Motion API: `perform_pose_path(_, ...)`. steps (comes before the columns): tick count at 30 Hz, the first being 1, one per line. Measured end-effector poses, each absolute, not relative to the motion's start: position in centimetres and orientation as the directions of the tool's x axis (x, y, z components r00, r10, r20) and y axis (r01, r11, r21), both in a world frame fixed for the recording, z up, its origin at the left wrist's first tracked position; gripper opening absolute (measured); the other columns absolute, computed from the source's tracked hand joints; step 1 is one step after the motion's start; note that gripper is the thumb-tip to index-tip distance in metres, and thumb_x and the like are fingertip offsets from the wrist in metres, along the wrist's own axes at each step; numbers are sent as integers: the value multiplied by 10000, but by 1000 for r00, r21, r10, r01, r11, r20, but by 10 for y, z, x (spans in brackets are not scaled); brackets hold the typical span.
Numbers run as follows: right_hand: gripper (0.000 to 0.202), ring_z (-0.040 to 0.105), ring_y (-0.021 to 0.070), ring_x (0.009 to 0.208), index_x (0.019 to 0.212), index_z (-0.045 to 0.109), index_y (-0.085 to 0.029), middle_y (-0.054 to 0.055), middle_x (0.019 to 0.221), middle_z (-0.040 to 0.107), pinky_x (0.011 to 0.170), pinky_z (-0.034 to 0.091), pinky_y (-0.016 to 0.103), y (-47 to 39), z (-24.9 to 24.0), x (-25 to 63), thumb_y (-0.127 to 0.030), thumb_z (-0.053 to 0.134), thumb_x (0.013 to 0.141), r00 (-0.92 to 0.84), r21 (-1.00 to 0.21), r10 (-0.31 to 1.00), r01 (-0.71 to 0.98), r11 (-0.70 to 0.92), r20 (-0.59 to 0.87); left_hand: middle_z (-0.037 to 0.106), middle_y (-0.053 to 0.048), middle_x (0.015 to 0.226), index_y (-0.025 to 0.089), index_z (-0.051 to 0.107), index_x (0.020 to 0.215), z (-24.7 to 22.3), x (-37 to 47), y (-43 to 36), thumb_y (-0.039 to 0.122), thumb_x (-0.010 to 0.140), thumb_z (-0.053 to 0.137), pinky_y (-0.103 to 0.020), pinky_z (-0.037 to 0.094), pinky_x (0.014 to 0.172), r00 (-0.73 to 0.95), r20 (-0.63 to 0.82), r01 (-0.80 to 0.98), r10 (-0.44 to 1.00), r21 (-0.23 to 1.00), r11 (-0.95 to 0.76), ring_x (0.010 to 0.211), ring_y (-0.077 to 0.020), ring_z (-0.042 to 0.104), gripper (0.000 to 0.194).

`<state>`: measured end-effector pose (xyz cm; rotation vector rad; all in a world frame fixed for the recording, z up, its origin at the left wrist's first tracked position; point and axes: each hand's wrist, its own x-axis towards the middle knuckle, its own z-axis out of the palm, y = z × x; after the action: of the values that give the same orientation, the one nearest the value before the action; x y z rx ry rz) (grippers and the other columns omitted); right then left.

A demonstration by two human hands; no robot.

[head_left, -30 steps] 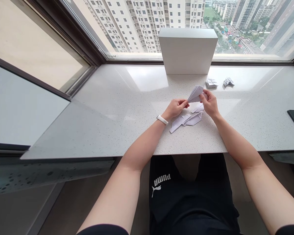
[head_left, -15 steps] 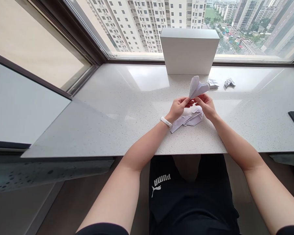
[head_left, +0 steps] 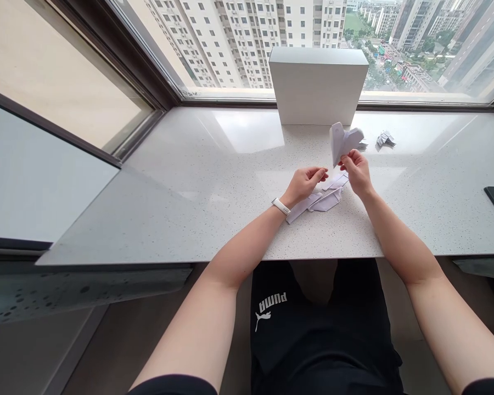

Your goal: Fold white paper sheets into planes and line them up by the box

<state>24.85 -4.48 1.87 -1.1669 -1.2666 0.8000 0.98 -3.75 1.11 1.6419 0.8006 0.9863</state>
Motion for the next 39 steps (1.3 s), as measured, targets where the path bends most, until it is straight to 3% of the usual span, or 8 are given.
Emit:
perform_pose_path(5,297,766,215,929,1008,684,-270,45,1008,785,899,664,382,-39,32,313,-460,909,1051,408,-922,891,386,30,200,959,-183,1175,183,938,1170,12,-5,-21,778,1133,826,-430,738,988,326,239,143,914,944,-298,1086,-296,909,607)
perform_pose_path(9,161,778,244,914,1088,769,-241,52,983,819,934,668,421,-48,34,340,-315,862,979,506,-870,861,448,-208,55,959,-158,1119,207,918,1100,12,-13,-8,748,1128,831,-423,731,972,264,237,202,935,934,-294,1041,-294,901,548)
perform_pose_path(16,233,838,316,1012,1091,882,-214,125,1087,897,1006,715,453,-47,32,338,-205,835,863,556,-704,829,612,-362,57,955,-145,1125,211,902,1107,10,-14,-6,671,1153,795,-399,714,965,264,236,231,935,926,-299,1032,-281,890,475)
perform_pose_path(24,243,846,378,1093,1117,879,-195,190,1132,898,1101,710,523,-36,21,333,-176,795,890,561,-602,815,704,-377,146,946,-151,1107,211,905,1092,8,-13,-7,708,1124,809,-387,693,924,283,244,220,928,925,-310,1011,-281,881,507)
perform_pose_path(30,356,772,396,1125,1239,833,-228,155,1049,842,1121,679,552,-35,15,335,-247,835,884,573,-593,797,715,-371,192,941,-151,1104,212,898,1097,9,-13,-8,735,1109,835,-388,691,921,277,226,215,934,933,-289,1022,-288,876,527)
perform_pose_path(35,220,782,373,1069,1126,847,-222,167,1099,859,1135,673,554,-38,18,335,-178,809,914,526,-610,839,712,-348,137,931,-167,1117,198,903,1102,10,-13,-9,720,1133,817,-383,676,890,280,223,225,934,930,-290,1003,-282,864,530)
perform_pose_path(39,134,811,387,1140,1010,861,-228,184,1096,875,1167,659,541,-42,22,329,-156,749,990,478,-560,869,757,-337,124,937,-166,1127,196,900,1120,9,-13,-9,702,1138,809,-388,680,902,286,231,221,930,928,-299,1014,-283,868,514)
